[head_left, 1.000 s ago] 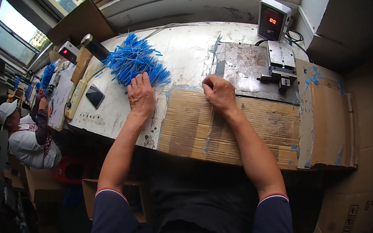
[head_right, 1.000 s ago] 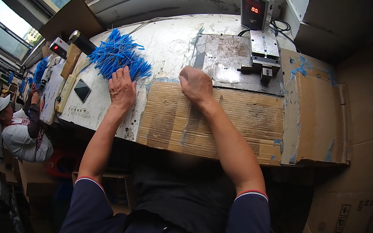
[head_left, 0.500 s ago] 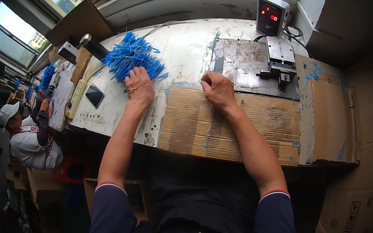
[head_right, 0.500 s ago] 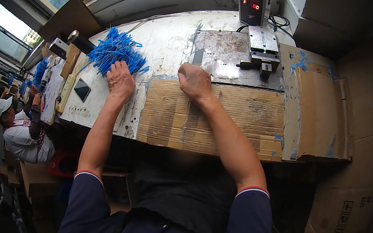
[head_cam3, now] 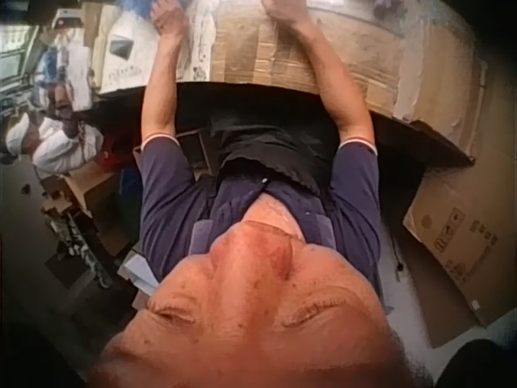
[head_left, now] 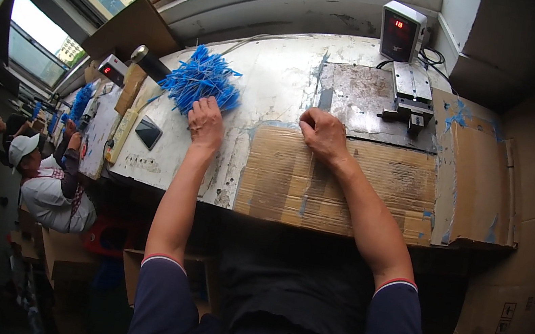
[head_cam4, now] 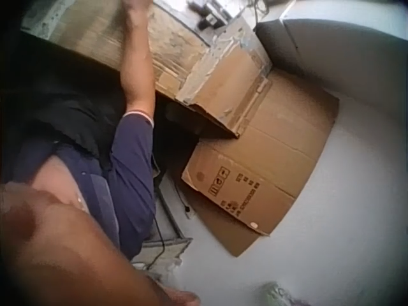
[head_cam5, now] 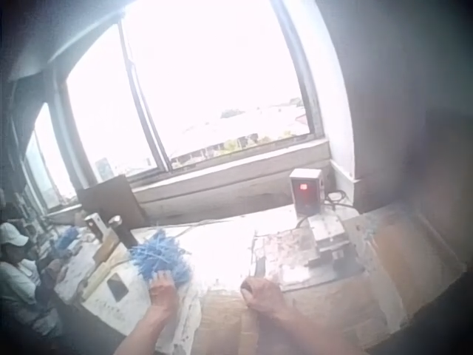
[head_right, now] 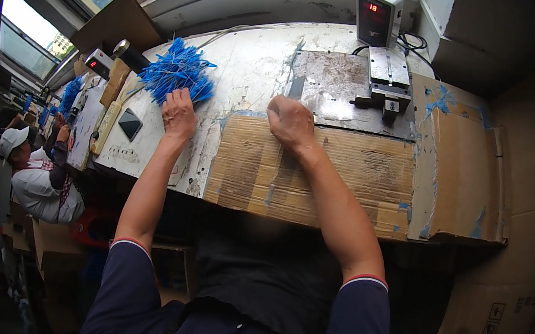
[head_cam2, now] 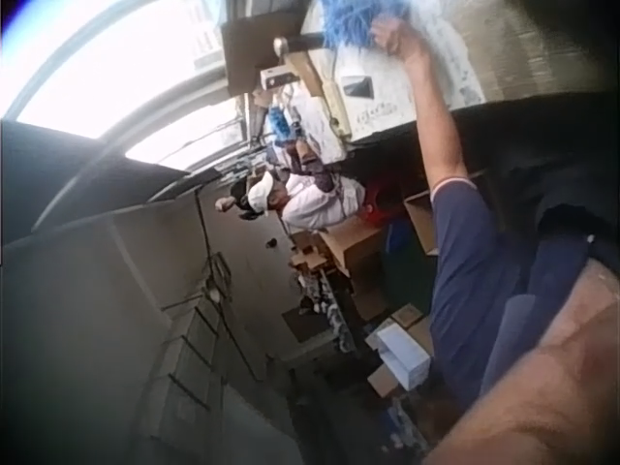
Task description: Counting and bundling blue plastic bristles at a factory workbench.
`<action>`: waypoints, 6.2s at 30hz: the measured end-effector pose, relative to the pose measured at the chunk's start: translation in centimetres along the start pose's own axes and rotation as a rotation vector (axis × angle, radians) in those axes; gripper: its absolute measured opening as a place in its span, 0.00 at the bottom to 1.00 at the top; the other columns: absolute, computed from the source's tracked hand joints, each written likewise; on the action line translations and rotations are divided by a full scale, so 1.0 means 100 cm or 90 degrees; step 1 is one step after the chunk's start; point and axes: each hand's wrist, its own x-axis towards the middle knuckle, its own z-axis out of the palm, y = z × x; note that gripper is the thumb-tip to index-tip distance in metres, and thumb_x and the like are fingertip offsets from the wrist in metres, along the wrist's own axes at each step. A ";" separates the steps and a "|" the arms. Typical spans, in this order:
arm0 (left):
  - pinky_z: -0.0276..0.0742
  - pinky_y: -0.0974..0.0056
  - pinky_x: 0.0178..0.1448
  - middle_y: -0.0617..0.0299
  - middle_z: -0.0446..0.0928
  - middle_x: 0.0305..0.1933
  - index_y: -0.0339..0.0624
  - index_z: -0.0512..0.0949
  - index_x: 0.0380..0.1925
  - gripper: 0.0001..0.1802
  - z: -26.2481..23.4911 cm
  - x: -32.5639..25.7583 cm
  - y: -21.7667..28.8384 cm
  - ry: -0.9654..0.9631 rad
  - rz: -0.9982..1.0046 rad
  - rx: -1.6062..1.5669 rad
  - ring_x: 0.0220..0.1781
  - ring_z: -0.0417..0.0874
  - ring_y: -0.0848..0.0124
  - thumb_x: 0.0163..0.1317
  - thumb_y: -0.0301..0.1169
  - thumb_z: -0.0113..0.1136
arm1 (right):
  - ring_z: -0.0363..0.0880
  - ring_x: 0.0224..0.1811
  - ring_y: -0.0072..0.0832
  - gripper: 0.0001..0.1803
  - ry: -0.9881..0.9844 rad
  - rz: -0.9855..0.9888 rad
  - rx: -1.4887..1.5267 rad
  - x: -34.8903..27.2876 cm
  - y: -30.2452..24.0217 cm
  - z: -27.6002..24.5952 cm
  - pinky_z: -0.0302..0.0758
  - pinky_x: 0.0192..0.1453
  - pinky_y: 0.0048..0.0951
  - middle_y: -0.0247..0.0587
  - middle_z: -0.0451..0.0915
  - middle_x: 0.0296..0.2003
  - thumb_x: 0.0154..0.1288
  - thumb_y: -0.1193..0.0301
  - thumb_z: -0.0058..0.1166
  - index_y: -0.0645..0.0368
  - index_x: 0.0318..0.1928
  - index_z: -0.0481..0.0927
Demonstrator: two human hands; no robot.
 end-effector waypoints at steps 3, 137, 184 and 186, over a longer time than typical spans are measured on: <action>0.73 0.57 0.49 0.55 0.76 0.45 0.38 0.77 0.49 0.18 -0.005 0.001 0.029 -0.116 -0.020 -0.059 0.48 0.77 0.61 0.58 0.29 0.61 | 0.86 0.38 0.44 0.06 0.021 -0.004 -0.009 -0.006 0.019 -0.002 0.80 0.45 0.41 0.46 0.86 0.33 0.65 0.68 0.61 0.58 0.37 0.84; 0.71 0.52 0.63 0.44 0.78 0.56 0.34 0.77 0.54 0.23 -0.031 -0.018 -0.005 -0.231 0.327 -0.389 0.61 0.78 0.52 0.56 0.24 0.59 | 0.84 0.43 0.48 0.18 -0.251 -0.164 -0.195 0.094 -0.110 0.134 0.79 0.48 0.43 0.52 0.84 0.35 0.65 0.56 0.62 0.60 0.34 0.83; 0.77 0.43 0.53 0.41 0.81 0.41 0.37 0.71 0.45 0.17 -0.074 -0.037 -0.010 -0.335 0.138 -0.561 0.48 0.82 0.41 0.53 0.18 0.57 | 0.85 0.31 0.24 0.16 -0.109 0.255 0.352 0.057 -0.046 0.071 0.83 0.36 0.26 0.40 0.85 0.32 0.77 0.63 0.55 0.66 0.39 0.83; 0.77 0.43 0.53 0.41 0.80 0.40 0.37 0.71 0.45 0.17 -0.072 -0.041 -0.009 -0.327 0.137 -0.562 0.48 0.82 0.41 0.54 0.18 0.56 | 0.84 0.29 0.22 0.15 -0.070 0.276 0.366 0.040 -0.038 0.064 0.81 0.33 0.25 0.39 0.85 0.33 0.78 0.64 0.55 0.65 0.40 0.82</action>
